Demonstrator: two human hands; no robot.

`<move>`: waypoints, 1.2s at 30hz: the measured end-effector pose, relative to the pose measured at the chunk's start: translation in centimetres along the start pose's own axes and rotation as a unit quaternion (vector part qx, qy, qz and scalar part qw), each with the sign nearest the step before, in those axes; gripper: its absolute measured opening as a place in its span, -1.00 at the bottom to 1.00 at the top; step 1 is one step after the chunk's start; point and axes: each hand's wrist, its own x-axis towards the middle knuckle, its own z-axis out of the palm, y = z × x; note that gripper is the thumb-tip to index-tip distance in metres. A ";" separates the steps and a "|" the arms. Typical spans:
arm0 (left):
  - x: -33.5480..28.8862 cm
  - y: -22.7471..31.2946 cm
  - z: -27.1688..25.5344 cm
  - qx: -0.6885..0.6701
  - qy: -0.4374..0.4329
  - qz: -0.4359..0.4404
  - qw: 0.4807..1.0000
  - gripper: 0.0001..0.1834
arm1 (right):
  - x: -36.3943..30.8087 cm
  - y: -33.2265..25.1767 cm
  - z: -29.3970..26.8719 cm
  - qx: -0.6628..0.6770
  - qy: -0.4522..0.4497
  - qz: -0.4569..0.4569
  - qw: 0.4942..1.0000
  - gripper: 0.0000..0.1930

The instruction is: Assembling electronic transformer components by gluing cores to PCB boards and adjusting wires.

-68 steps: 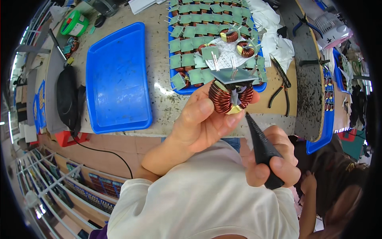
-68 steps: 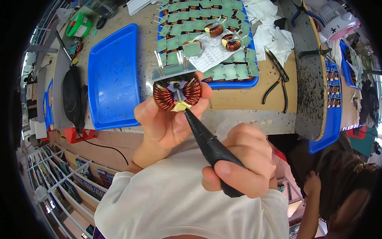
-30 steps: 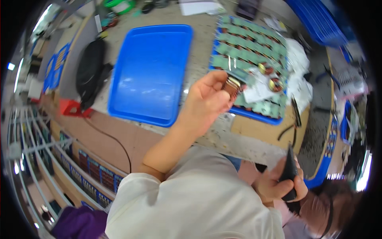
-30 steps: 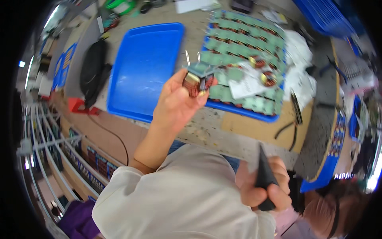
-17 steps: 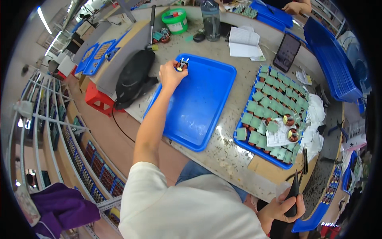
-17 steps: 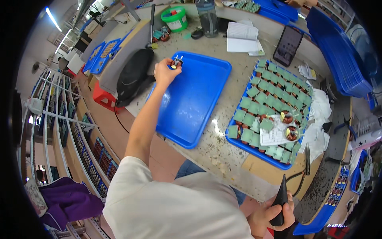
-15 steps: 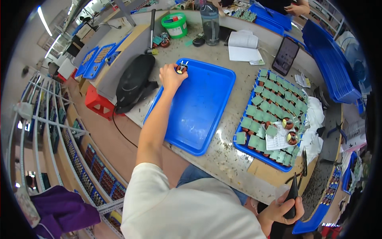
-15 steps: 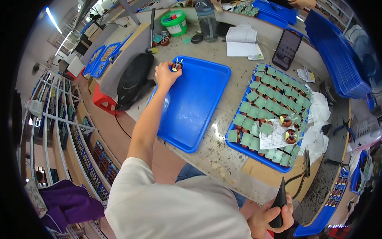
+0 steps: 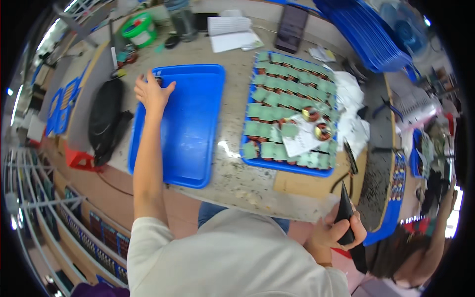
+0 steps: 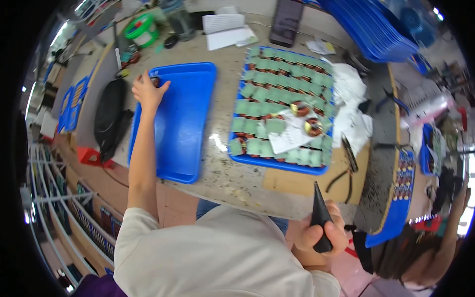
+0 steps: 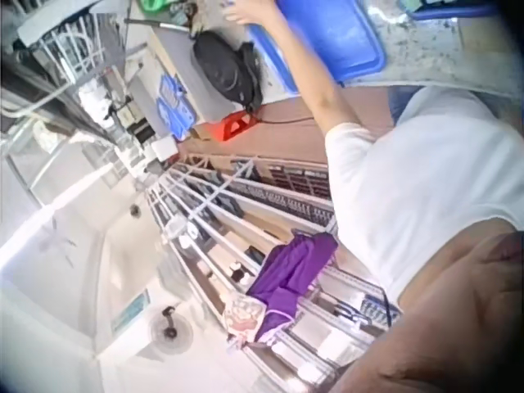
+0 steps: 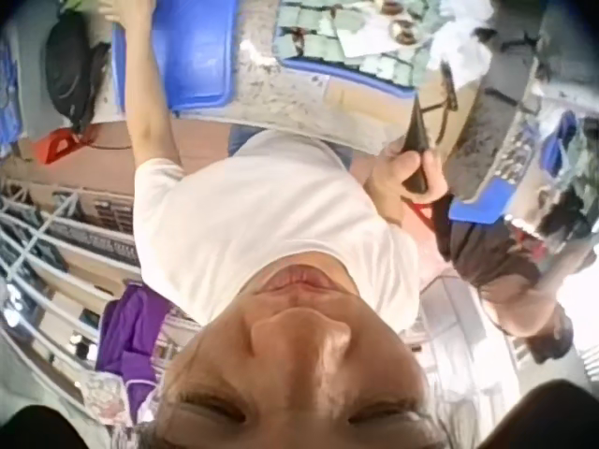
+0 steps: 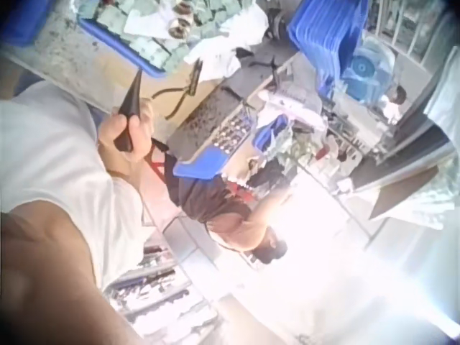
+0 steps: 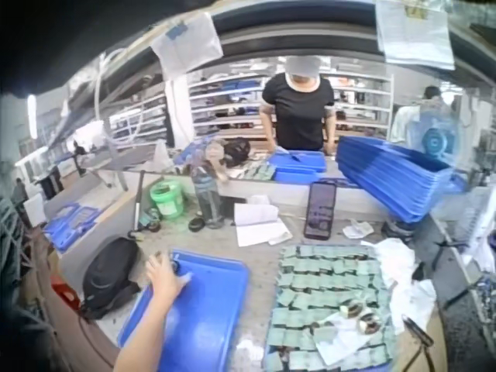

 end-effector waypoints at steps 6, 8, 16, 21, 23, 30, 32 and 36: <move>-5.8 18.2 -4.9 -0.403 -0.280 0.324 0.808 -0.51 | 0.3 0.2 -0.3 -0.024 -0.008 -0.014 1.000 -0.78; -7.1 22.3 -6.1 -0.379 -0.355 0.372 0.770 -0.48 | 0.3 -0.6 -0.6 -0.042 -0.023 -0.021 0.999 -0.77; -7.8 24.6 -6.4 -0.442 -0.356 0.337 0.751 -0.52 | 0.1 -0.2 -1.8 -0.047 0.019 -0.026 0.998 -0.78; -8.4 21.8 -16.0 -0.795 -0.428 0.057 0.427 -0.46 | -0.3 0.8 -2.2 -0.028 0.076 0.007 0.997 -0.64; -10.5 20.3 -18.0 -0.826 -0.379 0.076 0.410 -0.40 | 0.4 0.7 -2.1 0.041 0.035 -0.018 0.998 -0.62; -15.8 18.9 -20.1 -0.860 -0.395 -0.083 0.313 -0.37 | 1.4 -0.1 -1.9 0.128 -0.057 -0.065 0.988 -0.48; -16.5 18.7 -20.0 -0.857 -0.411 -0.075 0.301 -0.37 | 1.7 -0.3 -1.9 0.148 -0.089 -0.100 0.980 -0.49; -16.5 18.3 -20.6 -0.844 -0.420 -0.095 0.320 -0.36 | 1.8 -0.6 -1.7 0.137 -0.126 -0.140 0.973 -0.51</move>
